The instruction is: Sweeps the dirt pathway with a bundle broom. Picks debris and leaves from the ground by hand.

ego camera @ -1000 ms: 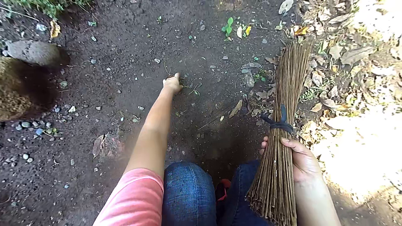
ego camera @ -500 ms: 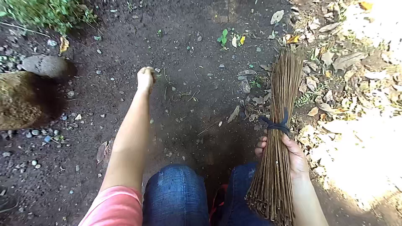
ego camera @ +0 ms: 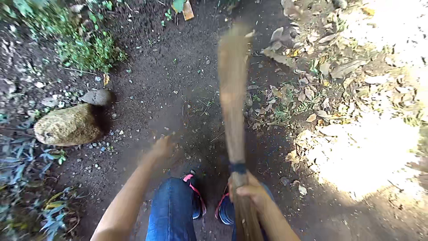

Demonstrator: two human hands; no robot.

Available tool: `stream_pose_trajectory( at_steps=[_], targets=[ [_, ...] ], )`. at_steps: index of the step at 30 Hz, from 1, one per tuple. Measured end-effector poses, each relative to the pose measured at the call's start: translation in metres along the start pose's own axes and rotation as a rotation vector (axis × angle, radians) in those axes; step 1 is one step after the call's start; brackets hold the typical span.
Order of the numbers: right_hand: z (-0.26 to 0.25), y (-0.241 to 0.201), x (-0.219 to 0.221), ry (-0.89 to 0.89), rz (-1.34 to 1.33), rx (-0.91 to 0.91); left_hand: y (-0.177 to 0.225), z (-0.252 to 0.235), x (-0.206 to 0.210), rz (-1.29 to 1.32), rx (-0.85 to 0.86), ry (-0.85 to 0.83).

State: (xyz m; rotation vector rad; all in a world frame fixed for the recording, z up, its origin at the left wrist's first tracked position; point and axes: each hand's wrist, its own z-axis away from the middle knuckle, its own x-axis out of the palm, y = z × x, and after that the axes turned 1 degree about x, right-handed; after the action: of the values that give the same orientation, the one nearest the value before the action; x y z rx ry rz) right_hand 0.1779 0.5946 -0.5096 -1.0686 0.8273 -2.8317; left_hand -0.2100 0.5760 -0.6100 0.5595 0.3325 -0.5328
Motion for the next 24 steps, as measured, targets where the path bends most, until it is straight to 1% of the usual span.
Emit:
stream_pose_trajectory(
  at_steps=[1,3,5,7,8,9,10,11,12,14,16,17,19,21,24],
  targets=[
    [0.013,0.005,0.019,0.025,0.077,0.108,-0.012,0.027,0.003,0.098,-0.068,0.021],
    [0.039,0.017,0.048,0.003,0.159,0.296,-0.026,0.082,0.012,0.237,-0.204,0.041],
    [0.064,0.019,0.064,-0.037,0.188,0.482,-0.027,0.135,0.024,0.287,-0.321,0.019],
    [0.083,0.005,0.055,0.001,0.196,0.593,-0.015,0.179,0.035,0.299,-0.399,-0.024],
    [0.090,-0.010,0.042,0.061,0.200,0.593,-0.008,0.198,0.039,0.300,-0.424,-0.043],
    [0.095,-0.027,0.024,0.136,0.203,0.545,0.000,0.214,0.042,0.296,-0.437,-0.056],
    [0.096,-0.047,0.004,0.226,0.207,0.451,0.009,0.228,0.044,0.292,-0.428,-0.060],
    [0.093,-0.070,-0.008,0.332,0.213,0.348,0.017,0.240,0.046,0.299,-0.407,-0.050],
    [0.086,-0.091,-0.012,0.447,0.219,0.245,0.025,0.251,0.050,0.312,-0.387,-0.017],
    [0.067,-0.118,0.004,0.628,0.176,0.063,0.044,0.272,0.058,0.366,-0.339,0.102],
    [0.052,-0.132,0.035,0.696,0.063,-0.064,0.069,0.290,0.067,0.420,-0.257,0.281],
    [0.051,-0.136,0.053,0.691,0.016,-0.090,0.080,0.297,0.073,0.434,-0.210,0.364],
    [0.062,-0.135,0.092,0.606,-0.002,-0.029,0.099,0.307,0.082,0.430,-0.153,0.454],
    [0.075,-0.128,0.130,0.432,0.035,0.146,0.111,0.310,0.085,0.421,-0.144,0.471],
    [0.068,-0.110,0.174,0.183,0.083,0.461,0.117,0.302,0.078,0.519,-0.230,0.441]
  ],
)
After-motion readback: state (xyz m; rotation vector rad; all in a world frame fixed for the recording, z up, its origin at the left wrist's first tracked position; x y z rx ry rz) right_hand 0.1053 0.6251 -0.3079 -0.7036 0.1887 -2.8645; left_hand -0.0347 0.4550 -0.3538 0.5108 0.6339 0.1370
